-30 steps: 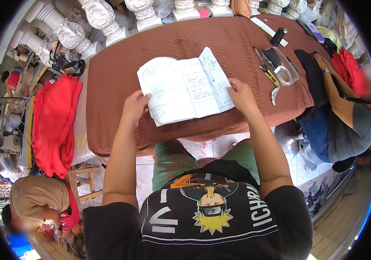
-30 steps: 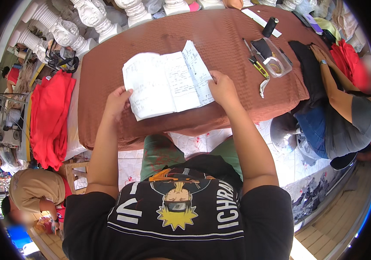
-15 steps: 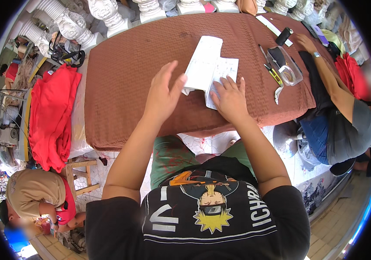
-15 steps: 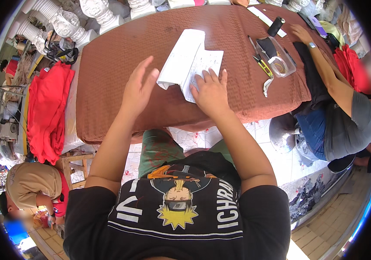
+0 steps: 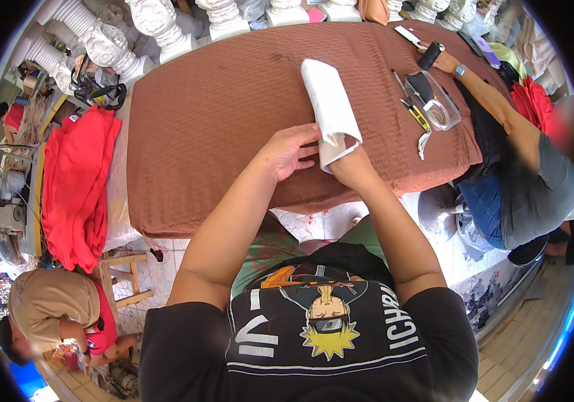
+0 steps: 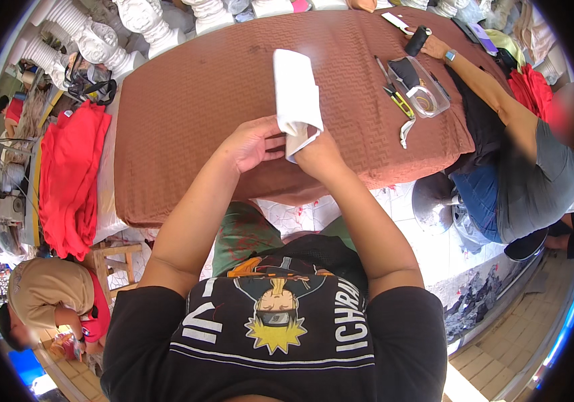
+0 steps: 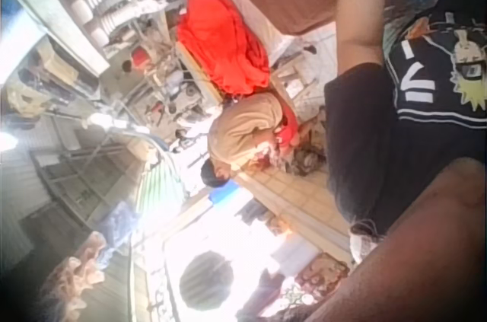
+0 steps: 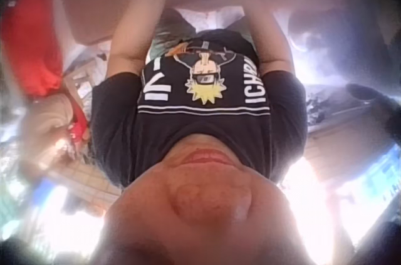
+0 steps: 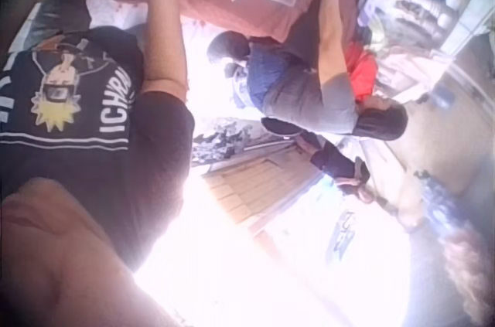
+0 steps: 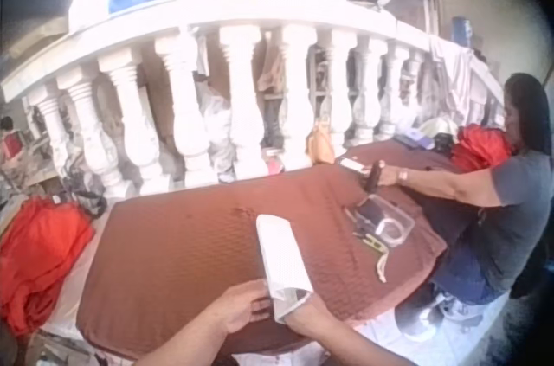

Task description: The person picks up red t-shirts from a stack on a table, spreads them out to look at the fabric and seams, uses small shears to trim loose threads, and folds the shirts into a new pile before writing in a notebook.

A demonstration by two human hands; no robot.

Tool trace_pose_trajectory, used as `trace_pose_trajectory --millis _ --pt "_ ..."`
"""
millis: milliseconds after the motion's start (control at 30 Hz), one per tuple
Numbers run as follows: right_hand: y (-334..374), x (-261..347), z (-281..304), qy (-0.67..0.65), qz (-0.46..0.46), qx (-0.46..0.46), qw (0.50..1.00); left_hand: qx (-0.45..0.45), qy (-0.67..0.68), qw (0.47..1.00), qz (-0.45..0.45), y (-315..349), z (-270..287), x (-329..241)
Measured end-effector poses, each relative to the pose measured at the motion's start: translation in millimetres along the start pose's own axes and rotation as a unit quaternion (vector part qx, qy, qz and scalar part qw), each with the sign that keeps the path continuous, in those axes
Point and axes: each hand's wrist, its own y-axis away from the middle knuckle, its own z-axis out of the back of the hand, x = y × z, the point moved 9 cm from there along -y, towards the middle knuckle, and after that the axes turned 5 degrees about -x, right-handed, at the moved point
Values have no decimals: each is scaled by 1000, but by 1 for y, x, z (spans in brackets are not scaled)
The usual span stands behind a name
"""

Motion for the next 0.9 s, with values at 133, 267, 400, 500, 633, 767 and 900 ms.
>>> trace_pose_trajectory --millis 133,267,400,500,633,767,900 --pt "-3 5 9 118 32 -10 992 17 56 997 60 2 1 2" --pt "7 12 0 74 94 62 991 8 81 996 29 7 18 -8" --pt "20 14 -26 -60 20 139 988 30 97 995 -16 12 24 -19" --pt "20 36 -23 -51 93 56 993 59 99 993 -10 10 18 -23" --pt "4 26 0 115 86 -25 989 14 155 984 -93 12 34 -40" --pt "3 17 4 244 179 60 951 -144 -32 974 -170 30 84 -41" --pt "0 -11 5 124 53 103 986 -218 -147 949 -174 41 117 -11"
